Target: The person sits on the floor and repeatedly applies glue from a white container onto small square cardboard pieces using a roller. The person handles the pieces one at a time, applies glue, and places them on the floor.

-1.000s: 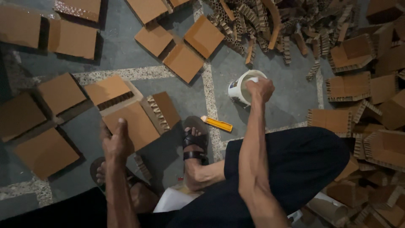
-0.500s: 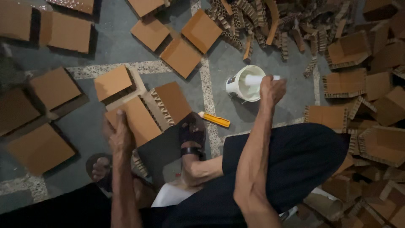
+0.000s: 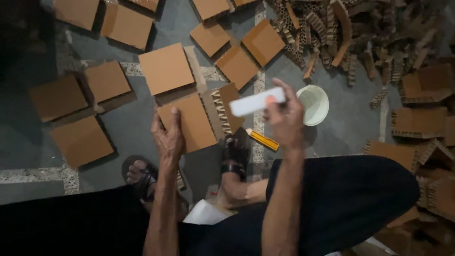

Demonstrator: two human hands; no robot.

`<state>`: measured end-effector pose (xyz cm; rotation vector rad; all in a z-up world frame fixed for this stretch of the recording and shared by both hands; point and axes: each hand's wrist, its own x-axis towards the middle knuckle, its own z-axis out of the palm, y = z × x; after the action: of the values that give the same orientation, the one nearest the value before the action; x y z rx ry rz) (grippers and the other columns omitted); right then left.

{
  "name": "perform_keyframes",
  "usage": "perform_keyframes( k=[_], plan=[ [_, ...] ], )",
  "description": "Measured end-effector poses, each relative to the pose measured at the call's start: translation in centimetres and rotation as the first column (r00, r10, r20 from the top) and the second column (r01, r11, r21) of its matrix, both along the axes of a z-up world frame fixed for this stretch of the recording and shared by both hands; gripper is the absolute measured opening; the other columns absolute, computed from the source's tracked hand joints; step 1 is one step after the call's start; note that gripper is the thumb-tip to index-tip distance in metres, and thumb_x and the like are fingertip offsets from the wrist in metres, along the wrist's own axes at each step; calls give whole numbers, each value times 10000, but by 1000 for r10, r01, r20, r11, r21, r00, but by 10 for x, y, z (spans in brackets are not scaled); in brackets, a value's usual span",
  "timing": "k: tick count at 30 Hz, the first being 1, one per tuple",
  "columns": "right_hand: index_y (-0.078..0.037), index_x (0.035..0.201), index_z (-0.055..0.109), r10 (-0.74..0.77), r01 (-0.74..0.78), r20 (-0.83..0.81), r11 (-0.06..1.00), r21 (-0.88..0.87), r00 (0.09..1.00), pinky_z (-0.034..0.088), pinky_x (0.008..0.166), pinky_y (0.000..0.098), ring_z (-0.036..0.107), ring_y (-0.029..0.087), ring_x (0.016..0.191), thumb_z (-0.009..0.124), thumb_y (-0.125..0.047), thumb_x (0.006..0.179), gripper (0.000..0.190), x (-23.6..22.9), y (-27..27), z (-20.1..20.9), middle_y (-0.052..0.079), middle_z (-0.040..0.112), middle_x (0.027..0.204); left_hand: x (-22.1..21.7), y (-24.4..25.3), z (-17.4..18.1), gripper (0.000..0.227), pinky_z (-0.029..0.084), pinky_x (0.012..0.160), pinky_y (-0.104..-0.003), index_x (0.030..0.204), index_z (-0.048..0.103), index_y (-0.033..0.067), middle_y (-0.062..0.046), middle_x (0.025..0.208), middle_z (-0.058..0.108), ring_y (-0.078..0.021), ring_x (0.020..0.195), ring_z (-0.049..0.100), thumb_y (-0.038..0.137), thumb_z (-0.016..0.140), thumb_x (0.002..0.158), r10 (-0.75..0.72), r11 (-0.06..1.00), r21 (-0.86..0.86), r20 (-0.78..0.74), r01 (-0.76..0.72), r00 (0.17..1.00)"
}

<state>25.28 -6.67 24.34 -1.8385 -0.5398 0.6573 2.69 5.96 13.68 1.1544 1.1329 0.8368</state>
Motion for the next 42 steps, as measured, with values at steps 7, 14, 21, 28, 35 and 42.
perform_keyframes(
  k=[7, 14, 21, 28, 35, 42],
  plan=[
    [-30, 1338, 614, 188, -154, 519, 982, -108, 834, 626, 760, 345, 757, 246, 888, 744, -230, 882, 514, -56, 53, 17, 179, 748, 1065, -3, 4, 22, 428, 546, 955, -331, 1380, 564, -47, -164, 1318, 678, -199, 1115, 666, 235, 599, 1060, 12, 997, 75, 28, -14, 1000],
    [-54, 957, 783, 370, -252, 417, 916, -310, 830, 611, 676, 341, 780, 214, 719, 785, -290, 792, 287, -56, 57, 19, 109, 793, 831, -13, 8, 29, 495, 558, 940, -350, 1446, 525, -24, -162, 1298, 682, -213, 1125, 681, 293, 597, 1073, 30, 993, 116, -6, -29, 1000],
    [-44, 898, 799, 531, -355, 226, 771, -529, 817, 616, 684, 376, 780, 232, 688, 783, -335, 732, 336, -50, 33, 26, 124, 792, 788, -19, 15, 26, 515, 584, 865, -340, 1467, 513, 23, -112, 1194, 709, -178, 1048, 681, 338, 571, 1064, 109, 994, 3, 161, -111, 981],
    [-46, 999, 794, 432, -313, 397, 891, -329, 810, 610, 579, 362, 761, 198, 682, 717, -342, 825, 352, -35, 63, 5, 92, 793, 861, -13, 11, 14, 424, 583, 865, -332, 1356, 588, 16, -102, 1178, 703, -167, 1042, 676, 335, 556, 1078, 53, 999, -15, 162, -51, 985],
    [-24, 1050, 766, 301, -256, 498, 954, -159, 813, 616, 586, 347, 761, 205, 684, 736, -346, 862, 374, -49, 78, -6, 91, 779, 843, -14, 12, 6, 377, 578, 832, -319, 1310, 608, 18, -80, 1136, 706, -144, 995, 672, 318, 566, 1085, 65, 996, -67, 196, -53, 978],
    [-40, 800, 782, 523, -329, 365, 816, -475, 770, 573, 635, 352, 709, 204, 597, 777, -347, 814, 307, -45, 24, 18, 109, 760, 723, -17, 16, -13, 393, 581, 896, -320, 1335, 618, 7, -73, 1164, 695, -138, 1055, 662, 326, 569, 1110, 105, 994, 7, 309, -113, 945]
  ],
)
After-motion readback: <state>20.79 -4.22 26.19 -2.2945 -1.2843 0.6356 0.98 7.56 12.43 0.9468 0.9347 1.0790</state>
